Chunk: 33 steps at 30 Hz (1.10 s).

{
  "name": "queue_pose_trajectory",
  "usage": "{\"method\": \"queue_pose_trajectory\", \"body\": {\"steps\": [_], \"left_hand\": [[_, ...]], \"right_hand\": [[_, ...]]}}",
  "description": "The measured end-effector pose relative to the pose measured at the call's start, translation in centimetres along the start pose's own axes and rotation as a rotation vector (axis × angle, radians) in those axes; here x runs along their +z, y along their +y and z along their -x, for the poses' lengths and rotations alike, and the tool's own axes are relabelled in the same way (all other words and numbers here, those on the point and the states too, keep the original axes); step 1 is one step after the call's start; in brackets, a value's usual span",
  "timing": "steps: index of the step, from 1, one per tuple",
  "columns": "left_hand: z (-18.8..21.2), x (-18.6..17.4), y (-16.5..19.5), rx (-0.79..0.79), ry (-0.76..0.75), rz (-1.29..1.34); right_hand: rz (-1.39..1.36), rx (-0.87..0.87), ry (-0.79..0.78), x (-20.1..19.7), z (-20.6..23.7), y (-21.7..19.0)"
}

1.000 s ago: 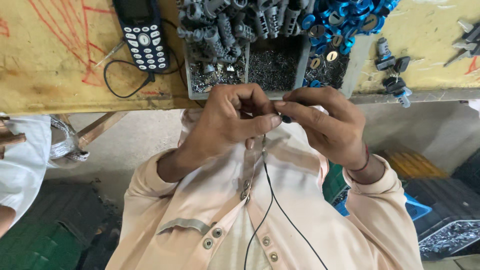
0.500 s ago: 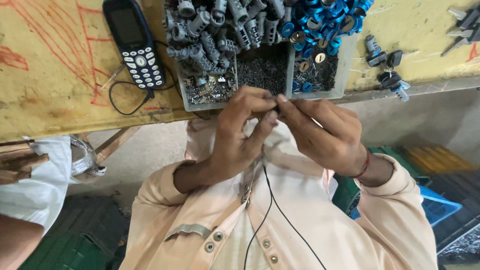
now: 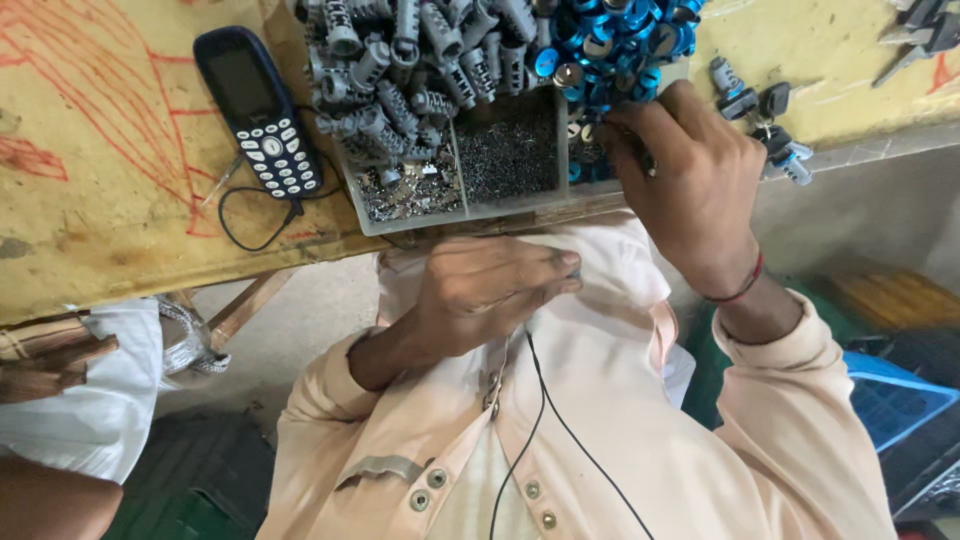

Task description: The person sits at a workbench and assembles small lock components by hand, picking gray lock bodies, blue discs, pins and springs from a compartment tray and fitting the small parts into the lock bodies one at a time, setting completed pieces aside on the bench.

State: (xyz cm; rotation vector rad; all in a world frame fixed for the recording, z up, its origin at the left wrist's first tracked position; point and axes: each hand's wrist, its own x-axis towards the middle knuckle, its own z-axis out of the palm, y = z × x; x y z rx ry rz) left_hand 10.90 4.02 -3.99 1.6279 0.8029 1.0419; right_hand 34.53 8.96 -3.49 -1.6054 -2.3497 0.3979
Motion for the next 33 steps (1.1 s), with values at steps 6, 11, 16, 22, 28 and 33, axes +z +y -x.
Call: {"method": "queue_pose_trajectory", "body": {"steps": [6,11,16,22,28,33], "left_hand": [[-0.3,-0.8,-0.6,-0.007,-0.077,0.023],[-0.4,-1.0,-1.1,0.040,-0.082,-0.012],[-0.5,-1.1,-1.3,0.044,-0.079,0.033],[-0.7,-1.5,-1.3,0.050,-0.047,0.018],[-0.7,-1.6,-1.0,0.118,-0.023,-0.227],[-0.8,-2.3,-0.9,0.258,-0.086,-0.406]], "right_hand": [[0.059,0.053,0.011,0.4,-0.1,-0.2],[0.042,0.023,0.009,0.3,-0.8,-0.5],[-0.025,0.076,0.028,0.4,-0.3,-0.2],[-0.386,0.212,-0.013,-0.7,0.9,1.1],[-1.120,0.382,-0.184,-2.1,1.9,0.1],[-1.184,0.278,-0.289,-2.3,2.7,-1.6]]}}
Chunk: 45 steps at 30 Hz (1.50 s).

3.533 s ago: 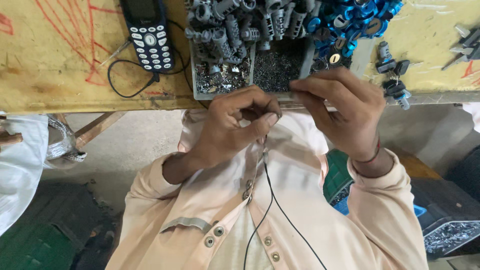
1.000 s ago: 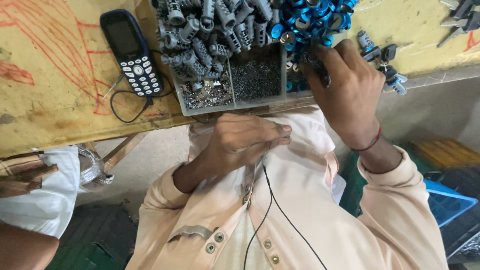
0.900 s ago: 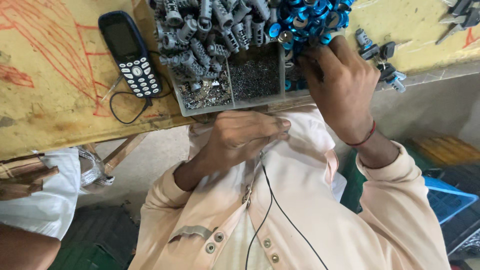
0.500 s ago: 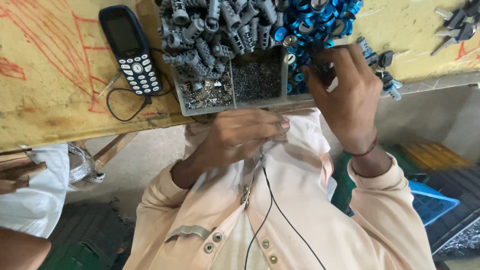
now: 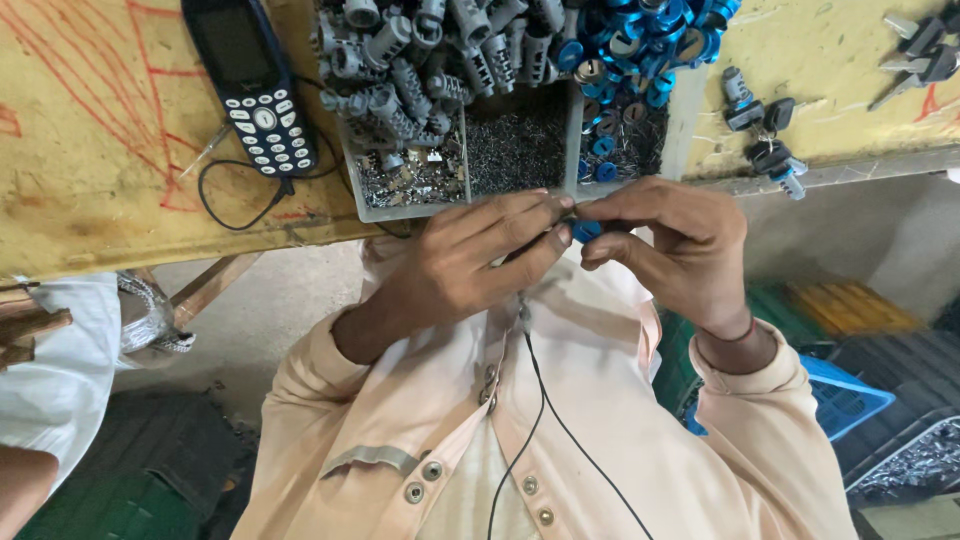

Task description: The person sits at a workbench and assembles small lock components by hand, picking gray lock bodies, blue discs, pins and springs from a compartment tray and fitting the small parts into the lock bodies one at a time, setting completed pieces aside on the bench.

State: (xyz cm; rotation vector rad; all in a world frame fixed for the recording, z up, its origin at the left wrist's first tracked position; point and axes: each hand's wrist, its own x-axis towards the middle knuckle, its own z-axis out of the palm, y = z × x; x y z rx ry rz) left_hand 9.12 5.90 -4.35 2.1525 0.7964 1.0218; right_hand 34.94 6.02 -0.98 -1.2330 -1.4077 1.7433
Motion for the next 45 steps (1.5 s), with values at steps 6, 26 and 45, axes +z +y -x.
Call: {"method": "queue_pose_trajectory", "body": {"steps": [6,26,45], "left_hand": [[-0.5,-0.6,0.1,0.067,-0.025,-0.069],[-0.3,1.3,2.3,-0.281,0.181,0.231],[-1.6,2.0,1.2,-0.134,0.106,0.254]], "right_hand": [[-0.025,-0.043,-0.036,-0.1,-0.5,-0.2],[-0.484,0.386,-0.201,2.1,-1.5,-0.7],[1.189,-0.157,0.131,-14.3,1.0,0.4]]}}
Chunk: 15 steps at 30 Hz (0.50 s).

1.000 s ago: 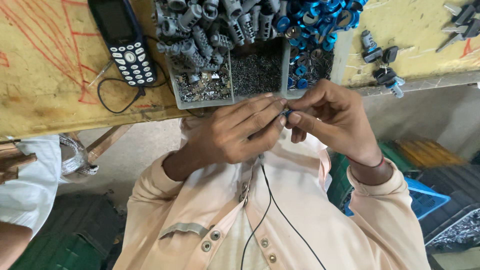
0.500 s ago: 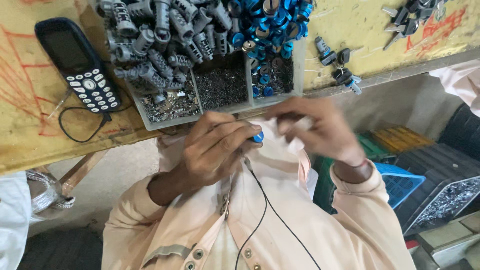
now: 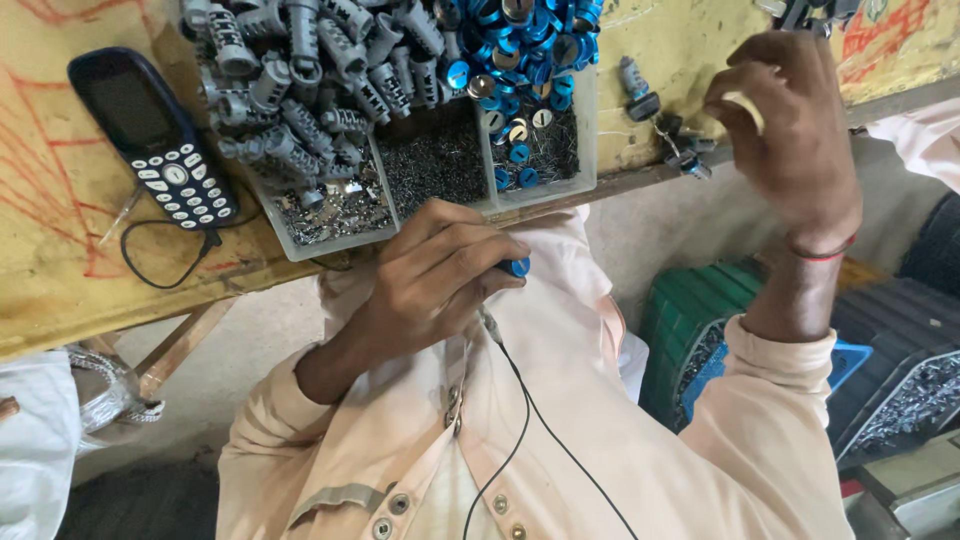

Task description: The person sits at a workbench and assembles small lock components by hand, picking gray lock bodies, blue discs, pins and springs from a compartment tray and fitting the small parts into the lock bodies one at a time, setting completed pieces aside on the bench.

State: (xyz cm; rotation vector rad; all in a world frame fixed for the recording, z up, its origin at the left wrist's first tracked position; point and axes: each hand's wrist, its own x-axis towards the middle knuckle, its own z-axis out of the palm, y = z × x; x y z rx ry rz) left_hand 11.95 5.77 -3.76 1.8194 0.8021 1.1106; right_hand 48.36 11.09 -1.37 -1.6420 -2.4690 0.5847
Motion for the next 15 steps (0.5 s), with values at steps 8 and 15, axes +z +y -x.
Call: {"method": "queue_pose_trajectory", "body": {"steps": [8,15], "left_hand": [[0.0,0.0,-0.2,-0.040,-0.029,0.032],[0.0,-0.2,-0.3,-0.041,-0.034,0.013]], "right_hand": [[-0.144,0.025,-0.053,1.0,-0.5,-1.0],[0.132,0.141,0.434,1.5,0.5,0.7]]}}
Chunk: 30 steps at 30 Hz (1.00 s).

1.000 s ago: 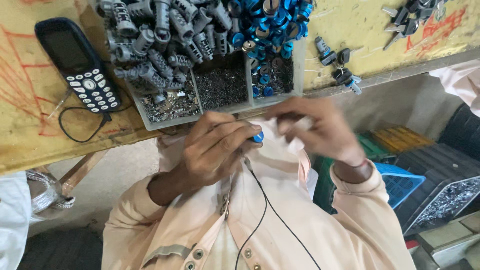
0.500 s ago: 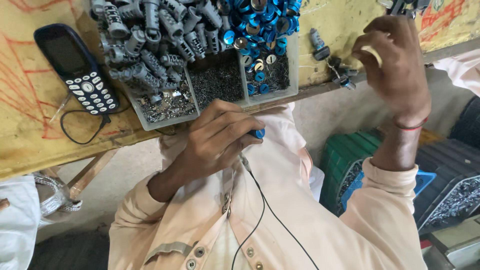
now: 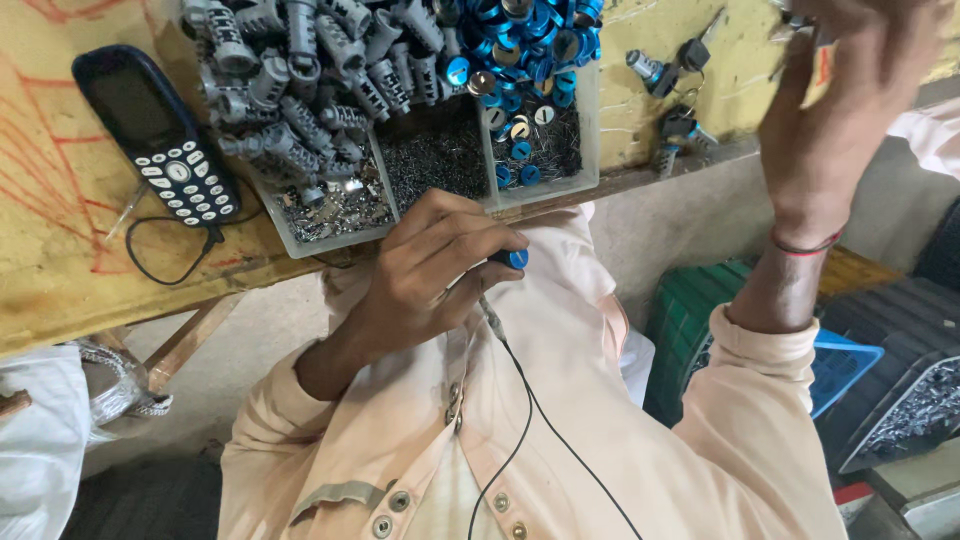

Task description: The person sits at a workbench and assembles small lock components by hand, picking gray lock bodies, blue discs, pins and springs from a compartment tray and fitting the small parts into the lock bodies one at a time, setting completed pieces aside on the bench.

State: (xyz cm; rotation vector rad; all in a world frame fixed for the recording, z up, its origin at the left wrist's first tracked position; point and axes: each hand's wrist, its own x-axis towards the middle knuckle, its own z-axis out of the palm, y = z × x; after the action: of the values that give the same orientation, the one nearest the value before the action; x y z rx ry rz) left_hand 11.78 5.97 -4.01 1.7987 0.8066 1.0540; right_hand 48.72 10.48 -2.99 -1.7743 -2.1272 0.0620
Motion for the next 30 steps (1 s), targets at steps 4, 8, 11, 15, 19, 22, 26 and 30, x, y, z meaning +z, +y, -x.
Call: {"method": "queue_pose_trajectory", "body": {"steps": [4,8,11,15,19,22,26,30], "left_hand": [[-0.1,-0.1,0.0,-0.014,0.004,-0.006],[0.2,0.0,0.0,0.007,0.010,-0.029],[0.7,-0.1,0.1,-0.113,-0.026,0.087],[1.1,0.1,-0.2,-0.137,-0.005,0.067],[1.2,0.5,-0.2,-0.187,-0.067,0.102],[1.3,0.4,-0.1,-0.167,-0.089,0.148],[1.4,0.1,-0.1,-0.064,-0.025,0.049],[1.1,0.2,0.2,-0.047,-0.033,-0.066]], "right_hand": [[-0.087,0.253,-0.071,1.5,-0.8,-0.7],[-0.081,-0.005,-0.091,3.8,-1.5,-2.5],[-0.306,0.001,-0.065,4.0,-1.8,-3.0],[-0.438,0.162,-0.113,3.7,-1.1,-3.0],[-0.177,-0.024,-0.140,4.3,0.4,-1.9],[-0.541,0.104,-0.084,5.1,1.0,-0.8],[-1.423,0.441,0.093,4.7,1.8,-1.8],[-1.137,0.094,-0.211,1.5,3.0,-6.7]]}}
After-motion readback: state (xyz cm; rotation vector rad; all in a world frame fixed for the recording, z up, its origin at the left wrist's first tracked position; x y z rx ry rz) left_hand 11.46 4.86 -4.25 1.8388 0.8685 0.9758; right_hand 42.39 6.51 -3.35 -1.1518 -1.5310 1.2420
